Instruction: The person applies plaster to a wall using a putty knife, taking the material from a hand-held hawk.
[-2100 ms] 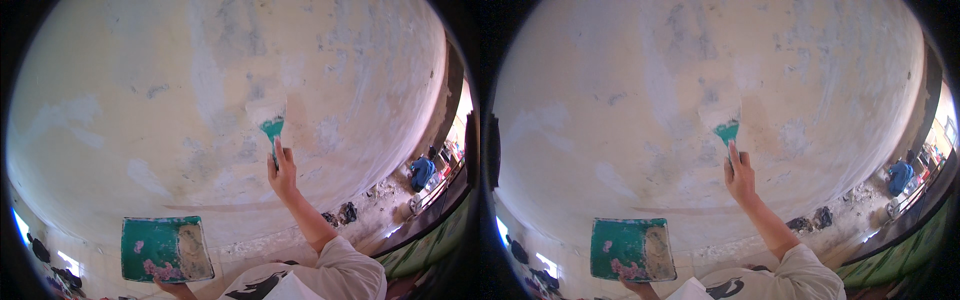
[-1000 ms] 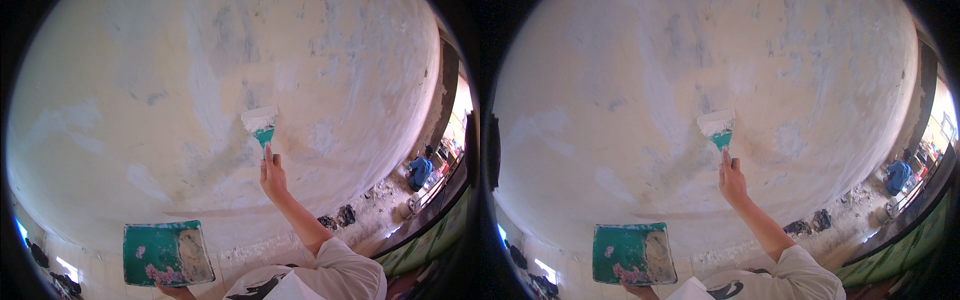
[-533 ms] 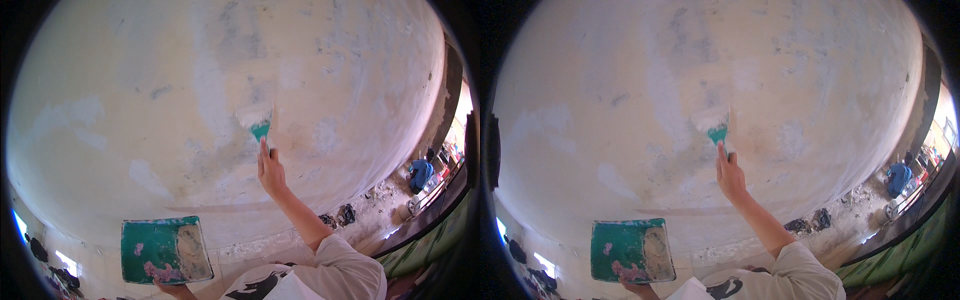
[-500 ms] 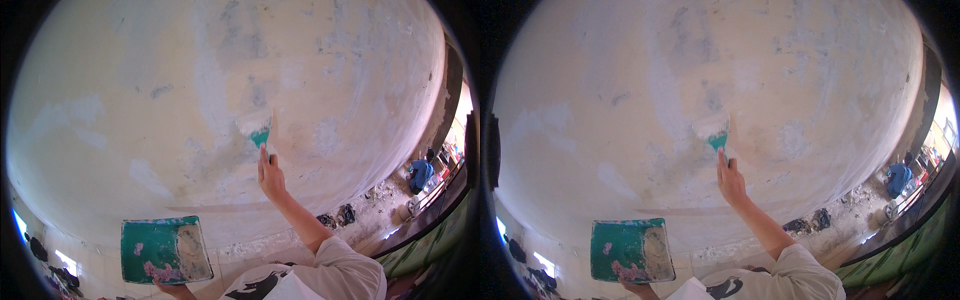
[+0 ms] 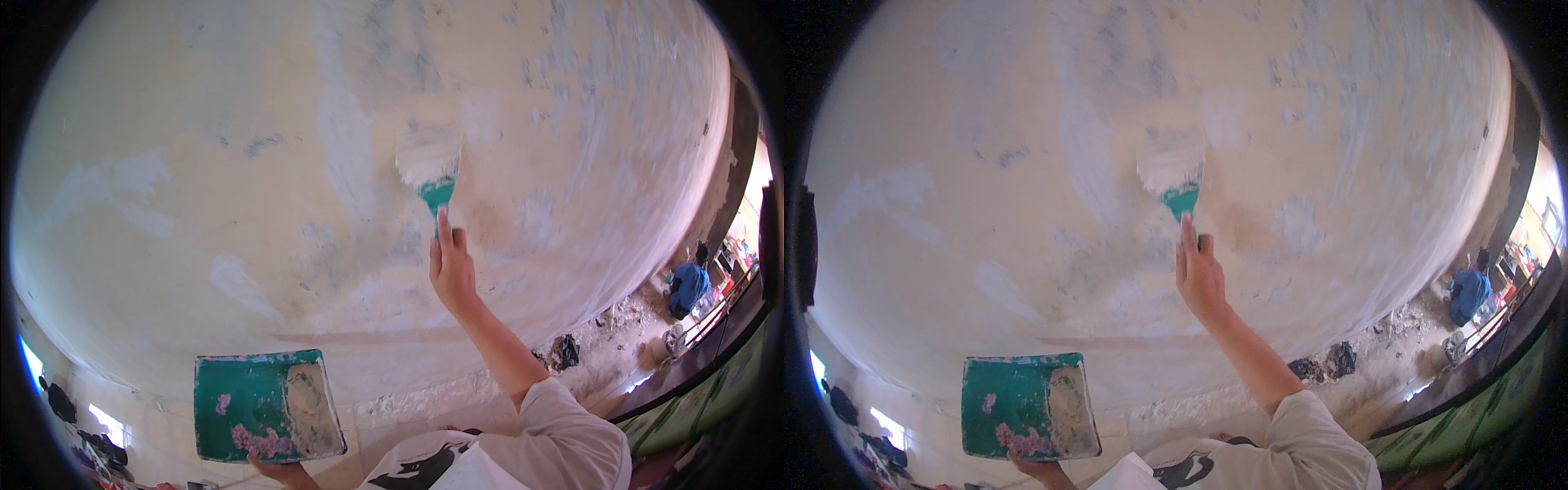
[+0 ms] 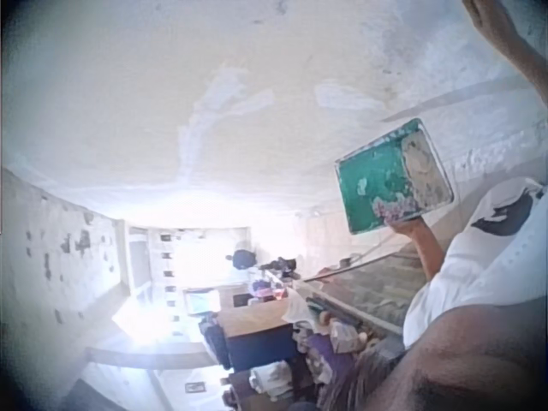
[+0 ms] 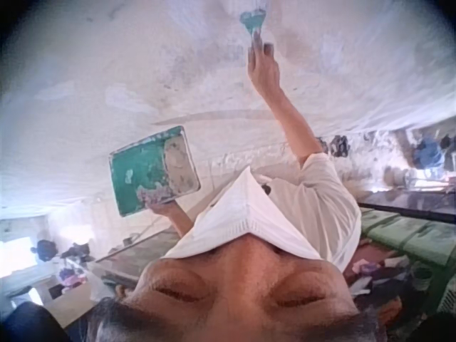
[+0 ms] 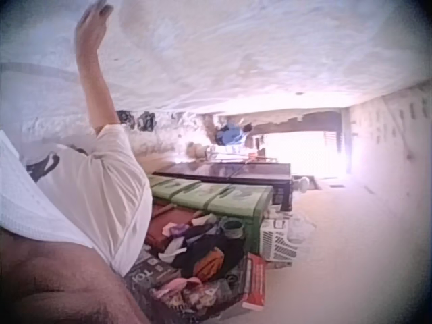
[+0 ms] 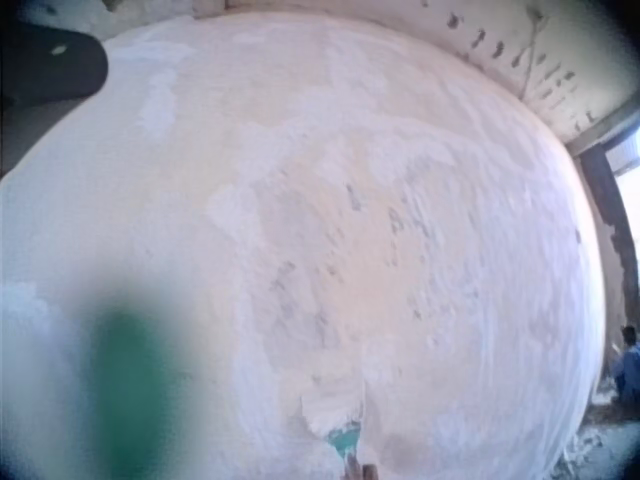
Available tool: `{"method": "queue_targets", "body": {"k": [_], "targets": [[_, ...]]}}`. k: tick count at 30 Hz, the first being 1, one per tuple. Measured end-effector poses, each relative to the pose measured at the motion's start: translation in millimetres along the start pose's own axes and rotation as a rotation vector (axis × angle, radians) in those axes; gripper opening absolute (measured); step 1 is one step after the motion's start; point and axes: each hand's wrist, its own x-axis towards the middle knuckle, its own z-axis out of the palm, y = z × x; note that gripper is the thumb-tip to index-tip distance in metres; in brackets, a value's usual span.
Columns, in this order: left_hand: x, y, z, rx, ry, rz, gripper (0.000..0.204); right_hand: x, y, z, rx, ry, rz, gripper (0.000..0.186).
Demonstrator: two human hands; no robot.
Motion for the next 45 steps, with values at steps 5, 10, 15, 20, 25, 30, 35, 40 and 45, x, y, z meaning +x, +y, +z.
{"method": "queue_targets", "body": {"k": [5,10,15,20,25,30,35,40,45], "targets": [[56,-24,-56,-0.001,-0.028,0.000,0.071,-80,16,6,-0.060,-0.116,-0.020,0.061],[33,-2,-34,0.099,-0.206,0.295,0.065,-117,-12,3,0.229,-0.366,-0.066,0.063],[18,-12,-10,-0.121,-0.233,0.141,0.064,-119,-61,-17,0.522,-0.601,0.193,0.043],[32,-21,-46,-0.196,-0.100,0.058,0.061,-112,-86,7,0.626,-0.951,0.291,0.028],[24,-18,-36,-0.201,-0.091,0.102,0.049,-109,-123,64,0.449,-1.209,0.095,0.029],[40,-31,-64,-0.198,0.001,0.080,0.049,-116,-137,126,0.300,-1.481,0.133,0.030],[42,-34,-67,-0.136,-0.030,0.110,0.034,-132,-149,159,0.206,-1.525,-0.019,0.036],[47,-47,-85,-0.024,0.044,0.181,0.037,-118,-159,156,0.219,-1.534,-0.013,0.037],[38,-28,-52,-0.192,0.017,0.068,0.041,-115,-170,135,0.100,-1.331,-0.271,0.033]]}}
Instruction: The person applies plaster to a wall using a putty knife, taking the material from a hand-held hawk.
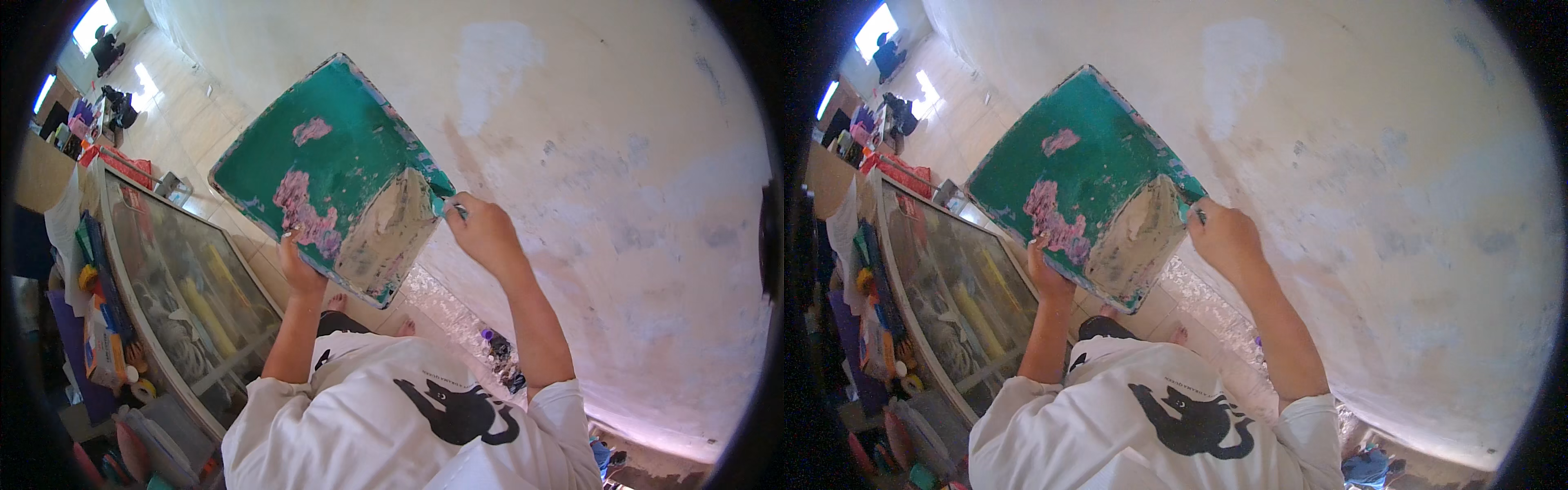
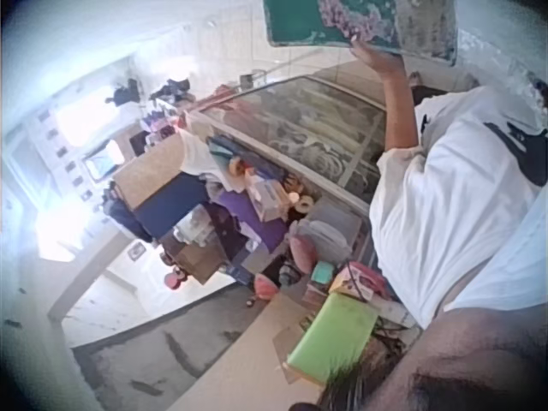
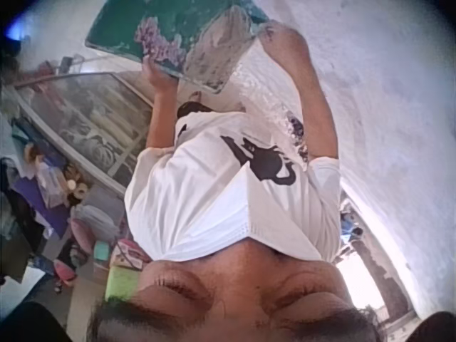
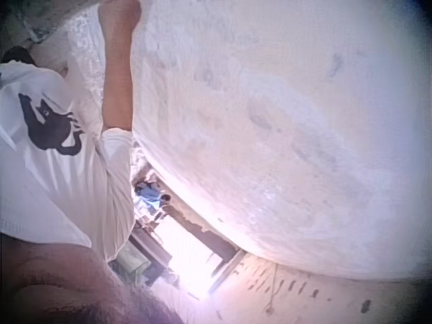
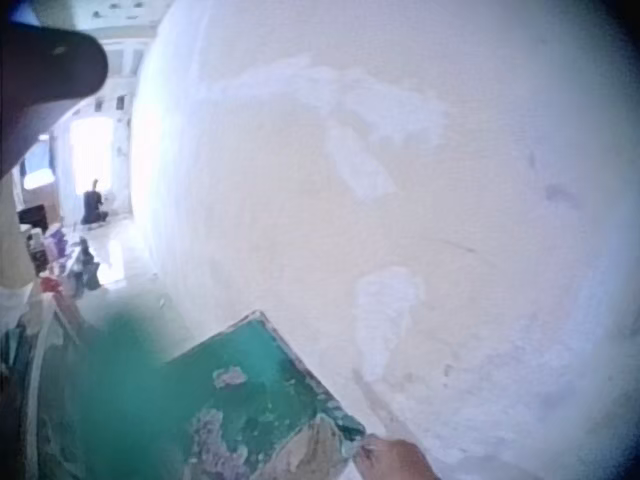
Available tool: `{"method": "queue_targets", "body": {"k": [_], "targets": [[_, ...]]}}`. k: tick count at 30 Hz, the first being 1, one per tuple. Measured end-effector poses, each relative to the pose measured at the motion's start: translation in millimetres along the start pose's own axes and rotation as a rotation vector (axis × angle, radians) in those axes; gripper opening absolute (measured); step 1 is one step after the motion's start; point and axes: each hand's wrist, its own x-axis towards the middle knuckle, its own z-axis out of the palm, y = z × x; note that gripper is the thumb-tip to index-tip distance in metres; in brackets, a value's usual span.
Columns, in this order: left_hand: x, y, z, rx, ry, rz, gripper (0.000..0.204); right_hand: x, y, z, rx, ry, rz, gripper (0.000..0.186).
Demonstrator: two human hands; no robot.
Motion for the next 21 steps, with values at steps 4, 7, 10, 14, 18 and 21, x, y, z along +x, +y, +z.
{"method": "queue_targets", "body": {"k": [4,7,10,14,18,21], "targets": [[2,0,-1,0.005,0.004,-0.013,0.046,-19,-10,31,-0.130,0.073,-0.153,0.026],[3,-4,2,0.007,-0.001,0.031,0.045,-41,-6,35,-0.040,0.058,-0.241,0.027],[3,-2,8,-0.016,-0.009,0.025,0.044,-43,-8,25,-0.019,0.033,-0.077,0.028],[0,2,13,-0.010,-0.011,0.008,0.044,-9,9,16,0.084,0.066,0.046,0.032],[2,1,0,0.016,-0.008,-0.006,0.045,18,18,10,0.058,-0.034,0.092,0.037],[7,-3,-22,0.141,-0.006,0.054,0.045,21,4,15,0.116,-0.044,0.045,0.037]]}}
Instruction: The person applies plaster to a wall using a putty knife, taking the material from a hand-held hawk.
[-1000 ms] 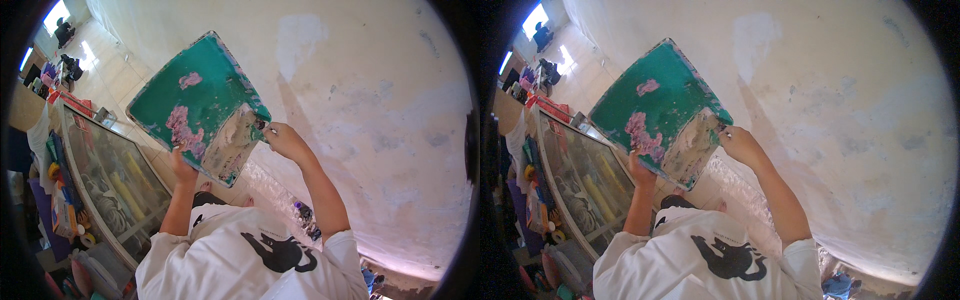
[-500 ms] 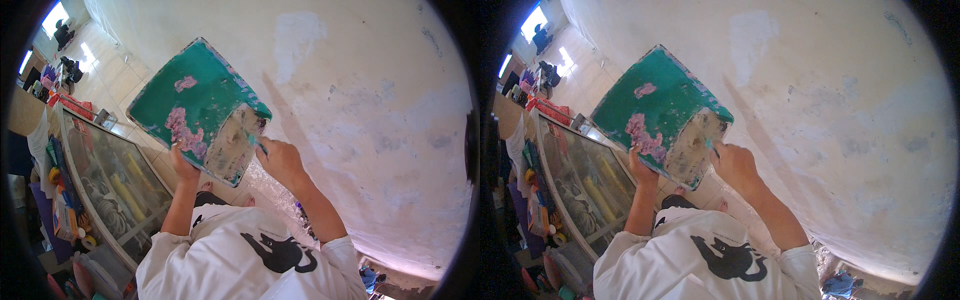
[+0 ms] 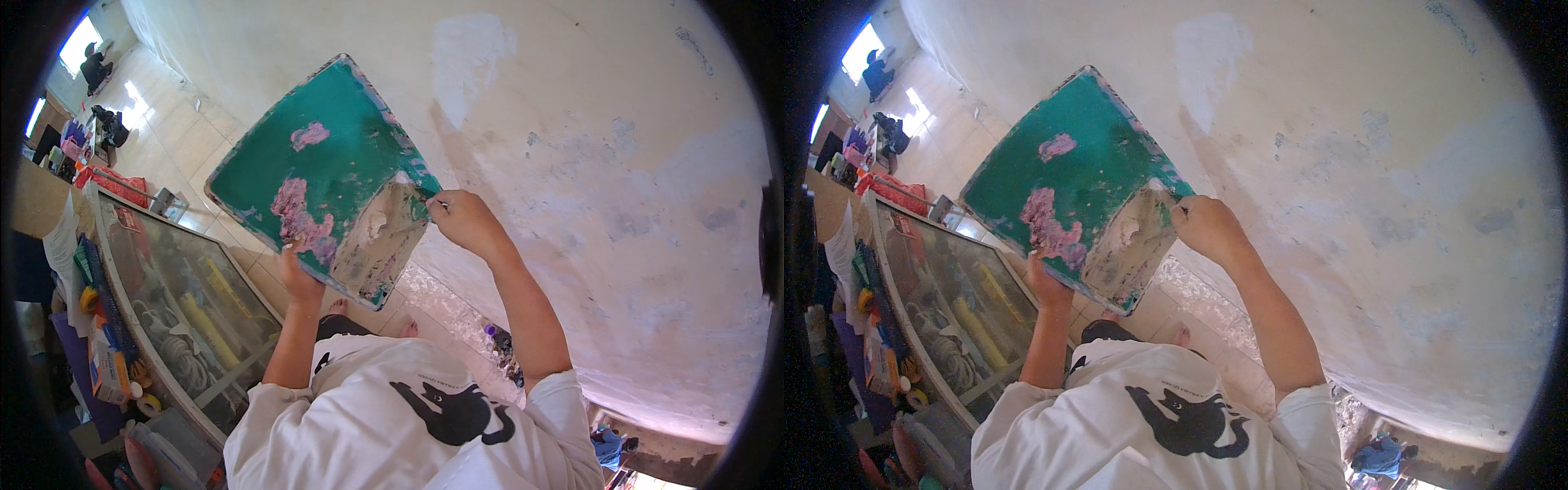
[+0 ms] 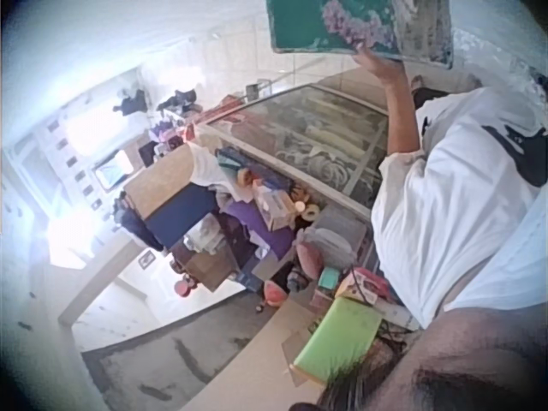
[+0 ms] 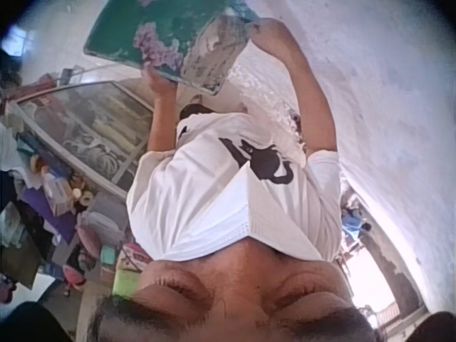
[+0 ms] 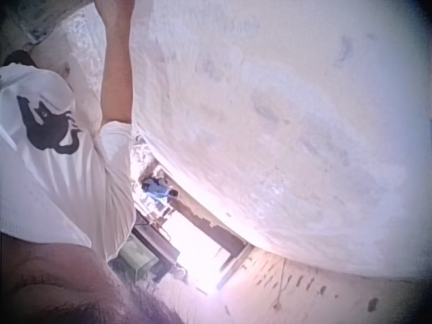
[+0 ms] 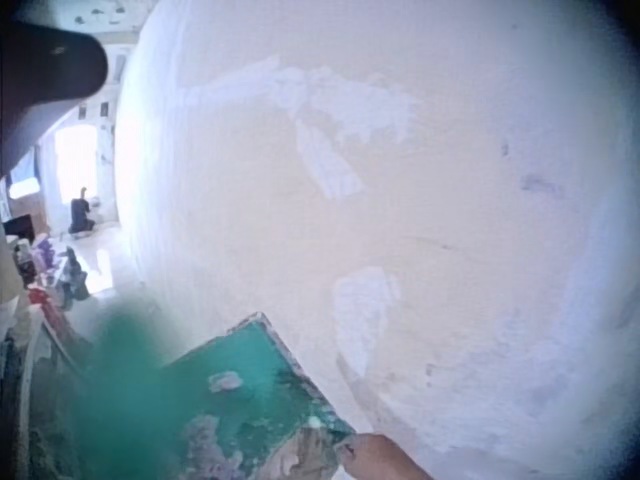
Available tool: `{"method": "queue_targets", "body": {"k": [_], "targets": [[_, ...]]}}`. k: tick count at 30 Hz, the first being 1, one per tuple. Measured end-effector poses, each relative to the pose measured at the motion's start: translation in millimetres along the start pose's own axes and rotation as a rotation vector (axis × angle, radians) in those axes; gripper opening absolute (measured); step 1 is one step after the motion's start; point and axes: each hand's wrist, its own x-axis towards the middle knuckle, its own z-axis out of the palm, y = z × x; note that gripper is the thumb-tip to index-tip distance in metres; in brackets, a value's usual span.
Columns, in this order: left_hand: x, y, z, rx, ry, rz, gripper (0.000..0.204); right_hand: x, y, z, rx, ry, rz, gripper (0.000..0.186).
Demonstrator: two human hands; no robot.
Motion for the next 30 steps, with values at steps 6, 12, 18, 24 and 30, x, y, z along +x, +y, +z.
{"method": "queue_targets", "body": {"k": [6,12,18,24,30], "targets": [[1,-15,-24,0.067,-0.005,0.066,0.034,-2,13,0,0.076,-0.004,0.035,0.037],[0,-6,-24,0.083,-0.068,0.107,0.027,-5,-5,4,0.079,-0.054,0.017,0.036],[-3,-15,-31,0.143,0.003,0.135,0.026,-18,39,-2,0.479,-0.045,0.128,0.033],[-11,14,25,-0.142,-0.043,-0.051,0.031,-8,56,12,0.324,0.021,0.051,0.033],[5,-28,-59,0.638,-0.088,0.372,0.038,-7,29,5,0.388,-0.033,0.043,0.033]]}}
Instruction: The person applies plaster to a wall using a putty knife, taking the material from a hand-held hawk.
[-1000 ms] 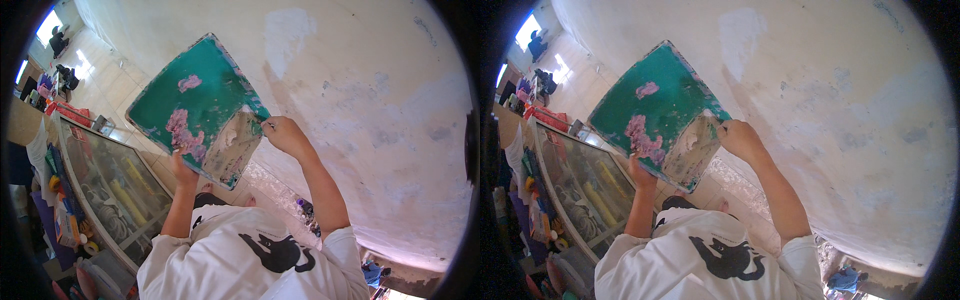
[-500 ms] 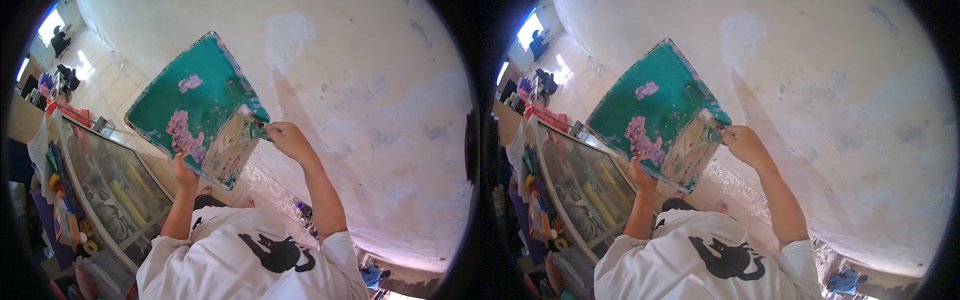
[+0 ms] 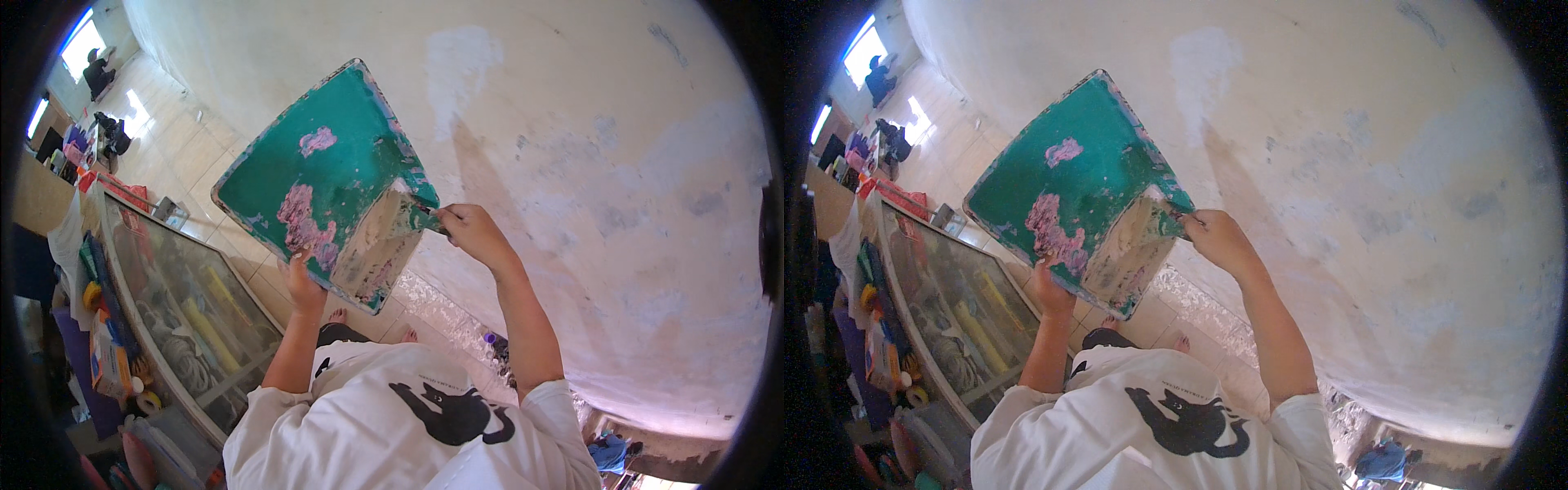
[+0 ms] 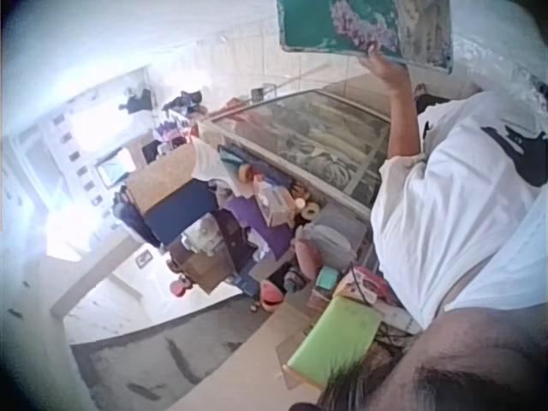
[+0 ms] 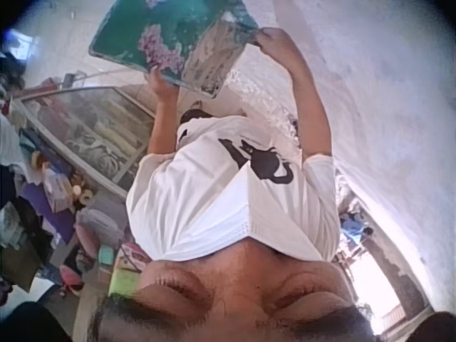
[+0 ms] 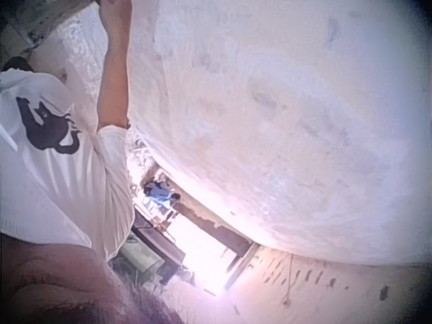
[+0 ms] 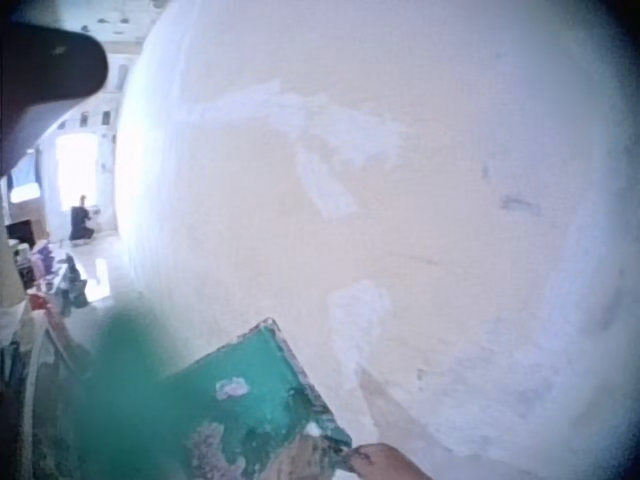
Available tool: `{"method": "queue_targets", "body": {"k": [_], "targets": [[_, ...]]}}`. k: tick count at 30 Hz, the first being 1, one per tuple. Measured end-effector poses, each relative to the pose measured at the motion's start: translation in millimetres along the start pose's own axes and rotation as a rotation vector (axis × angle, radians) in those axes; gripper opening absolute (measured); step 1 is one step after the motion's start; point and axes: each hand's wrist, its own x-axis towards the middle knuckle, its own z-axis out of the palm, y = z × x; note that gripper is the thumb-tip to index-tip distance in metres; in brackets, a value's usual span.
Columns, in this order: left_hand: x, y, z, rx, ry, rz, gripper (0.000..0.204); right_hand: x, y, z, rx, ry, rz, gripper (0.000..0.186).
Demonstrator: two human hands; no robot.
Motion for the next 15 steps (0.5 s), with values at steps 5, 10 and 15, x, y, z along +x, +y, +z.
{"method": "queue_targets", "body": {"k": [5,10,15], "targets": [[12,65,41,-0.703,0.076,-0.357,0.041,-30,21,-27,0.195,0.002,0.173,0.031],[14,91,50,-0.823,0.065,-0.431,0.044,-51,44,-31,0.450,0.000,0.233,0.032],[19,101,58,-0.834,0.055,-0.458,0.051,-69,69,-26,0.745,-0.039,0.271,0.028]]}}
